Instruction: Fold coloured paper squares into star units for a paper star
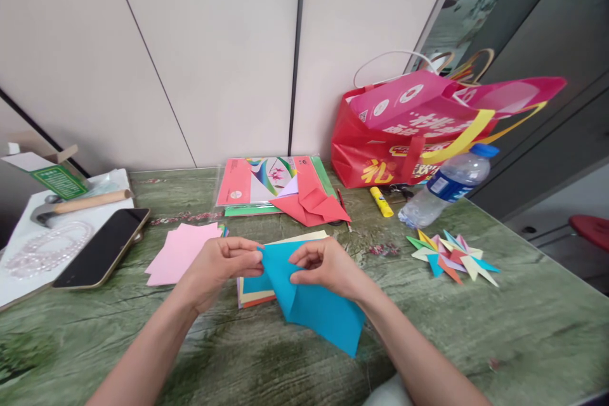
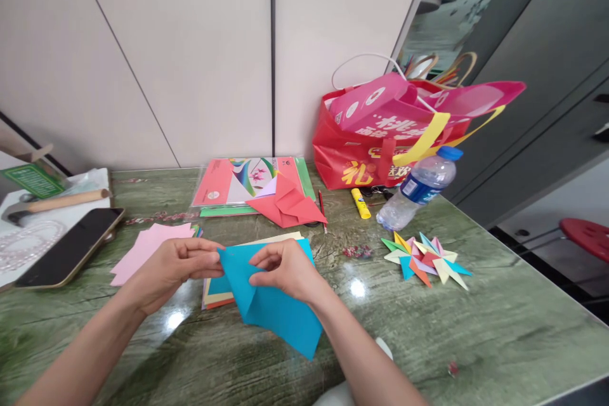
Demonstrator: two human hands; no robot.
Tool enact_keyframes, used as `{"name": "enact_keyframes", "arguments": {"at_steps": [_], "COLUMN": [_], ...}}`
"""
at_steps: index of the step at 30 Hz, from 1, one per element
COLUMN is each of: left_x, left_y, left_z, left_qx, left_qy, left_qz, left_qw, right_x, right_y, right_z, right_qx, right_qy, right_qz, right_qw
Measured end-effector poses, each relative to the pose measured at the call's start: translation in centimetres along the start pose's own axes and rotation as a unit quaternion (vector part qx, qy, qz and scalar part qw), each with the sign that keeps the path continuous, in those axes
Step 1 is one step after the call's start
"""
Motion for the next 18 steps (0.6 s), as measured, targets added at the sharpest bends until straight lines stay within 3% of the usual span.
{"name": "enact_keyframes", "arguments": {"at_steps": [6,18], "left_x": [1.5,1.2], "left_y": [0.3,0.1], "left_z": [0.0,0.2], "left_qx": [0.004,-0.006], "left_qy": [-0.022,-0.015], "left_qz": [0.056,0.014], "left_qw": [0.998,1.000], "right_x": [0.0,0.0], "right_y": [0.0,-0.1], "right_z": [0.0,-0.1], "right_qx": [0.000,-0.004], "right_qy": [-0.002,0.002], "right_qz": [-0.002,-0.006], "right_qw": [1.000,1.000]}}
Point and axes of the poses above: each hand's wrist, its own y-axis away from the middle knuckle, its own x-axis out of the palm, z = x × y, the point moved 9 cm from there along -y, towards the middle knuckle, and after that the axes turned 10 degrees about -y, right-handed, at the moved point
